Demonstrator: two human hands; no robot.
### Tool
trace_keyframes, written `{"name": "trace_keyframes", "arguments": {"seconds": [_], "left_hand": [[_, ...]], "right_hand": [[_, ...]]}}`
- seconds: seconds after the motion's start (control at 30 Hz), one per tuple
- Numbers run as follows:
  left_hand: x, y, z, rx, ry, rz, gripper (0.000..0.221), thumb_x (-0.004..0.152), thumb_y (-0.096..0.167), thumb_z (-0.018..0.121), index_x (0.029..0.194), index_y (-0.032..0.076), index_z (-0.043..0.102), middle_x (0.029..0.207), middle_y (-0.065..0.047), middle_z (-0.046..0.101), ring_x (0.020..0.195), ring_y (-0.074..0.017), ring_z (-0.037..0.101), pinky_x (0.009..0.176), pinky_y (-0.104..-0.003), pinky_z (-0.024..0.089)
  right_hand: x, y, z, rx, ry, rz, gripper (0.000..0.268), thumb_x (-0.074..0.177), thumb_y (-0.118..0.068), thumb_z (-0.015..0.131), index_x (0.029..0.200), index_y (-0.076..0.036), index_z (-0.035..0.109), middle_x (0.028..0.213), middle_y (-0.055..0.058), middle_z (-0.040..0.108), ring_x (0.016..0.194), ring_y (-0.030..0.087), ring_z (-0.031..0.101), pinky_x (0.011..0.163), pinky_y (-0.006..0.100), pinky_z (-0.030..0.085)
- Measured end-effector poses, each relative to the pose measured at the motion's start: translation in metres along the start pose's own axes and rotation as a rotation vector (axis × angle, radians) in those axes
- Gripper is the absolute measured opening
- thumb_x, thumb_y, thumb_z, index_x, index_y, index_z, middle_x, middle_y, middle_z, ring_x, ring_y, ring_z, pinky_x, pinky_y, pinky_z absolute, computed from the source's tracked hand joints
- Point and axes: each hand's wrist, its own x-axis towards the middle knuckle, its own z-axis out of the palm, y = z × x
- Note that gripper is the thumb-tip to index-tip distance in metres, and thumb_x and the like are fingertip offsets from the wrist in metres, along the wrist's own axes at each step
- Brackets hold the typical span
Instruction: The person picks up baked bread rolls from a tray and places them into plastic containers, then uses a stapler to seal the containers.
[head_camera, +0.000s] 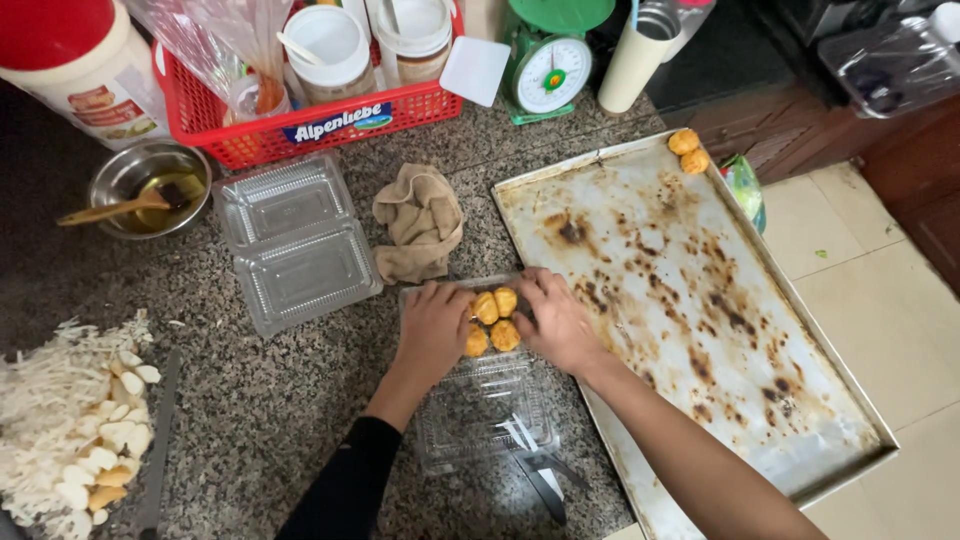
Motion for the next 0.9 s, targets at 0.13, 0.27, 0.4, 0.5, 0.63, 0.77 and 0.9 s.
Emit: {"name": "trace_keyframes", "arguments": {"seconds": [0.13,0.27,0.4,0.5,0.63,0.77,0.9], "left_hand": [[-0.016,-0.003,-0.011,-0.028,0.064,0.034,0.017,0.091,0.013,0.064,0.108,0.01,0.067,0.114,-0.007,0.063,0.114,-0.0289,0.057,0.101,-0.047,0.042],[-0.032,0.015,-0.021,-0.154,0.039,0.064,0.017,0.088,0.014,0.068,0.103,0.006,0.068,0.102,-0.01,0.066,0.102,-0.0319,0.062,0.09,-0.048,0.049],[-0.057,0.056,-0.023,-0.443,-0.088,0.145,0.021,0.084,0.025,0.078,0.093,0.008,0.07,0.091,-0.01,0.068,0.09,-0.033,0.068,0.077,-0.045,0.054],[-0.075,0.079,-0.031,-0.402,-0.339,0.147,0.036,0.074,0.033,0.086,0.09,0.006,0.069,0.093,-0.011,0.067,0.092,-0.0319,0.065,0.081,-0.045,0.053],[-0.106,0.071,-0.014,-0.386,-0.244,0.274,0.043,0.063,0.032,0.09,0.091,0.005,0.07,0.093,-0.014,0.066,0.093,-0.0358,0.062,0.081,-0.049,0.05],[-0.13,0.057,-0.001,-0.22,-0.218,0.248,0.023,0.077,0.017,0.073,0.097,0.007,0.068,0.101,-0.011,0.066,0.103,-0.0319,0.063,0.089,-0.047,0.05],[-0.135,0.075,-0.026,-0.24,-0.14,0.041,0.013,0.088,0.014,0.064,0.099,0.008,0.067,0.103,-0.012,0.063,0.103,-0.0322,0.063,0.09,-0.046,0.051]], "right_hand": [[-0.002,0.003,-0.015,0.046,0.045,0.058,0.044,0.086,-0.017,0.073,0.127,-0.006,0.062,0.134,0.016,0.055,0.126,0.038,0.051,0.105,0.046,0.044],[-0.004,0.027,-0.011,0.271,0.225,0.197,0.021,0.094,-0.02,0.069,0.111,-0.007,0.069,0.11,0.01,0.07,0.105,0.028,0.067,0.093,0.039,0.053],[-0.016,0.08,0.016,0.653,0.342,0.385,0.017,0.099,-0.022,0.065,0.102,-0.005,0.068,0.083,0.001,0.072,0.073,0.014,0.066,0.066,0.029,0.054],[-0.042,0.065,0.002,0.702,0.322,0.481,0.024,0.104,-0.028,0.066,0.102,-0.004,0.072,0.085,-0.001,0.074,0.072,0.007,0.063,0.065,0.025,0.051],[-0.069,0.062,-0.001,0.478,0.209,0.518,0.029,0.107,-0.027,0.058,0.103,-0.006,0.077,0.085,0.004,0.073,0.072,0.013,0.063,0.065,0.031,0.052],[-0.088,0.064,0.016,0.371,0.063,0.359,0.026,0.096,-0.016,0.053,0.113,-0.01,0.072,0.1,0.005,0.078,0.093,0.018,0.074,0.088,0.033,0.057],[-0.128,0.028,0.023,0.116,-0.207,0.323,0.032,0.092,-0.016,0.055,0.119,-0.013,0.071,0.114,0.012,0.074,0.104,0.029,0.072,0.095,0.04,0.057]]}}
